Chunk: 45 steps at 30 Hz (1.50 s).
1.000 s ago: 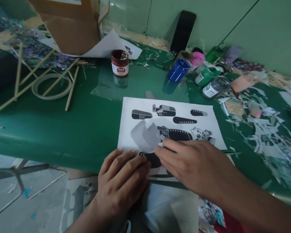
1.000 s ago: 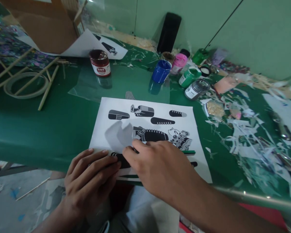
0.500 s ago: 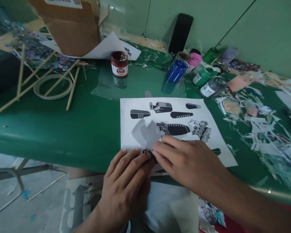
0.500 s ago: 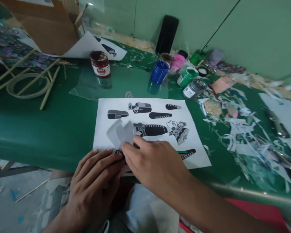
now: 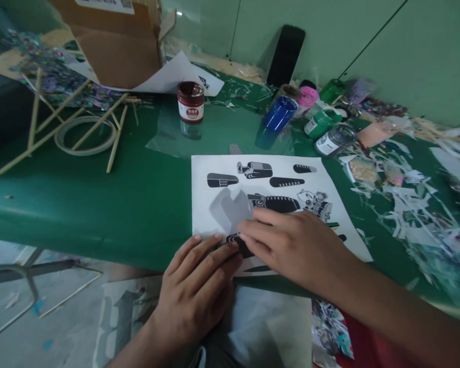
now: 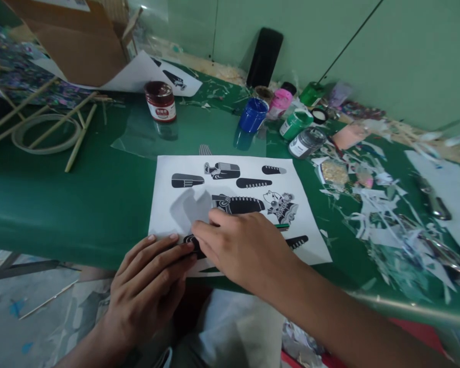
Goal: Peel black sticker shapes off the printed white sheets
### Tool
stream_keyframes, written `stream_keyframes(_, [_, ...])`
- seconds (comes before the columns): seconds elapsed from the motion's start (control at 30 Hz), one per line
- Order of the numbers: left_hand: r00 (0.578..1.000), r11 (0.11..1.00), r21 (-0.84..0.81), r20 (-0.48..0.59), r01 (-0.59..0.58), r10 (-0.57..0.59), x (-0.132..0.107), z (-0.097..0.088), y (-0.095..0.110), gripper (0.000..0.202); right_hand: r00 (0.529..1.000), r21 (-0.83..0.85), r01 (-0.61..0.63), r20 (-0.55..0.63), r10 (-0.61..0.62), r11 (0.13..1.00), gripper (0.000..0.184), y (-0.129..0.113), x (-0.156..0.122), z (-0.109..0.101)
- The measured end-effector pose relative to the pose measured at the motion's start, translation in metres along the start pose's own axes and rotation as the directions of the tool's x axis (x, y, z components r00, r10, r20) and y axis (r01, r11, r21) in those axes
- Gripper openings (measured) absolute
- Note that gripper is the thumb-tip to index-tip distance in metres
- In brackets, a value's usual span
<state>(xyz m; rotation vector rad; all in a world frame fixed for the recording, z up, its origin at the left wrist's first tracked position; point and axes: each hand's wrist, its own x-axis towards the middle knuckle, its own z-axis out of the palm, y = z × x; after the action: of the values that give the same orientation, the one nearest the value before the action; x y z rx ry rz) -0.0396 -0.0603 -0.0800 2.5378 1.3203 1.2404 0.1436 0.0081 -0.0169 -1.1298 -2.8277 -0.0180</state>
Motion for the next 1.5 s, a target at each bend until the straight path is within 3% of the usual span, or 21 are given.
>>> stream_keyframes(0.3, [1.000, 1.000, 0.008, -0.001, -0.002, 0.002, 0.000, 0.000, 0.000, 0.023, 0.994, -0.066, 0.104, 0.035, -0.102, 0.992, 0.020, 0.006, 0.006, -0.007])
stream_keyframes(0.5, [1.000, 1.000, 0.003, 0.003, 0.002, -0.002, 0.000, 0.000, 0.000, 0.023, 0.988, 0.015, 0.152, -0.004, -0.152, 0.988, 0.022, 0.015, 0.008, -0.003])
stream_keyframes(0.8, [1.000, 1.000, 0.024, -0.006, 0.006, -0.006, 0.001, 0.000, 0.000, 0.022, 0.989, 0.032, 0.143, -0.038, -0.142, 0.989, 0.025, 0.015, 0.007, 0.000])
stream_keyframes(1.13, [1.000, 1.000, 0.011, 0.000, 0.000, 0.000, 0.002, 0.000, 0.000, 0.022, 0.985, -0.117, 0.173, 0.041, -0.169, 0.978, 0.016, 0.010, 0.008, -0.009])
stream_keyframes(1.5, [1.000, 1.000, -0.007, 0.002, -0.008, 0.008, 0.000, 0.001, -0.001, 0.023, 0.985, -0.133, 0.153, 0.098, -0.141, 0.979, 0.011, 0.008, 0.006, -0.016])
